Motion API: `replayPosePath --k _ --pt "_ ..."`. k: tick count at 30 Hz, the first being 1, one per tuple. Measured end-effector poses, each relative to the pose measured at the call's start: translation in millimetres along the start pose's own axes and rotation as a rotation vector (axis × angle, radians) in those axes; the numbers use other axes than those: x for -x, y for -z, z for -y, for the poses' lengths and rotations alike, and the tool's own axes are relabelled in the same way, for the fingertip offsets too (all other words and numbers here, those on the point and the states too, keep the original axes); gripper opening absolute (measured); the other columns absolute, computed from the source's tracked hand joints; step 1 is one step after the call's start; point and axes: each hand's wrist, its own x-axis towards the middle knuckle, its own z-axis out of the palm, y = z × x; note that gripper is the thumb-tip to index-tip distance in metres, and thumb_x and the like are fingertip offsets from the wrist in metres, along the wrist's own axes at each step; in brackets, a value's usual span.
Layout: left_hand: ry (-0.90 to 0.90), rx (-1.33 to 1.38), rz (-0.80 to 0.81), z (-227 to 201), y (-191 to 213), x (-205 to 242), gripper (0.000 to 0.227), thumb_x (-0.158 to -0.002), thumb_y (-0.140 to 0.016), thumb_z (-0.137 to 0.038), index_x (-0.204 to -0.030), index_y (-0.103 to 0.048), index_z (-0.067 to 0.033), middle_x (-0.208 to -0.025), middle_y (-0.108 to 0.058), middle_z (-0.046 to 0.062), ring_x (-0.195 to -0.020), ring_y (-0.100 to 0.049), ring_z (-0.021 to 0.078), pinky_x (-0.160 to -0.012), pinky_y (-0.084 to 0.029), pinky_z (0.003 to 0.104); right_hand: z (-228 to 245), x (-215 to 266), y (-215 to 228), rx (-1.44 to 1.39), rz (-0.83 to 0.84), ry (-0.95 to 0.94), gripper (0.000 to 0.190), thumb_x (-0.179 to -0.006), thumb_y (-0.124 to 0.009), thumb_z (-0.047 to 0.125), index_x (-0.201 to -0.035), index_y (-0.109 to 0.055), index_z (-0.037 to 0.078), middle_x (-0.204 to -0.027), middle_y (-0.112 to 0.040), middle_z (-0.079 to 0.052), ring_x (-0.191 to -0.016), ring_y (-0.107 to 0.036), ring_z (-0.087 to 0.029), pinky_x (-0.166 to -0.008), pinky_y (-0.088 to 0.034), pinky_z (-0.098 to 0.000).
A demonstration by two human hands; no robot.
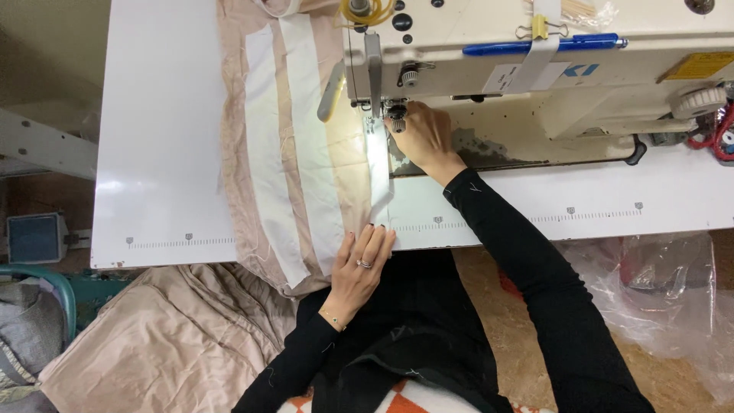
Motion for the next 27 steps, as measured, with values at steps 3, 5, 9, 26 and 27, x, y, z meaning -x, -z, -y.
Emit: replayPosePath --k 3,5,9,26,27 --pt "0.018 -0.008 -0.039 6 -6 7 0.044 -0.103 -0.045 -0.013 -0.142 -0.063 -0.0189 -0.142 -0.062 0.006 -0.133 -0.06 0.0217 -0.116 -0.039 0.045 -8 3 -12 0.0 -0.039 -0.024 0.034 -0.099 -0.065 0.033 -0.077 -0.064 0.008 -0.062 -0.06 -0.008 -0.057 -0.069 -0.032 -0.047 -0.052 -0.0458" --pt "0.035 -0.024 -0.062 13 -9 15 0.046 -0.102 -0.044 -0.011 -0.142 -0.063 -0.02 -0.143 -0.062 0.005 -0.133 -0.06 0.0216 -0.117 -0.038 0.045 -14 6 -1 0.026 -0.062 -0.01 0.031 -0.099 -0.063 0.03 -0.076 -0.064 0.009 -0.061 -0.06 -0.007 -0.057 -0.069 -0.031 -0.047 -0.053 -0.0455" --pt "0.068 0.107 -0.153 32 16 -1 0.034 -0.103 -0.045 -0.009 -0.125 -0.07 -0.0142 -0.13 -0.07 0.007 -0.122 -0.068 0.0246 -0.109 -0.043 0.043 -15 25 45 0.12 -0.106 0.027 0.038 -0.089 -0.086 0.027 -0.121 -0.067 0.02 -0.113 -0.062 -0.003 -0.096 -0.062 -0.027 -0.075 -0.044 -0.0408" --pt "0.245 0.573 -0.29 57 43 -11 0.025 -0.08 -0.06 -0.006 -0.098 -0.078 -0.0079 -0.104 -0.077 0.005 -0.097 -0.075 0.0247 -0.078 -0.056 0.034 129 115 82 -0.369 -0.088 0.502 0.02 -0.087 -0.081 0.014 -0.103 -0.078 0.026 -0.113 -0.074 0.003 -0.122 -0.065 -0.024 -0.111 -0.034 -0.0467" --pt "0.226 0.537 -0.254 57 44 -12 0.025 -0.078 -0.064 -0.011 -0.099 -0.077 -0.0087 -0.104 -0.076 0.005 -0.097 -0.074 0.0254 -0.08 -0.055 0.035 133 122 82 -0.37 -0.133 0.506 0.013 -0.091 -0.078 0.015 -0.099 -0.079 0.025 -0.106 -0.076 0.004 -0.112 -0.068 -0.021 -0.107 -0.039 -0.0448"
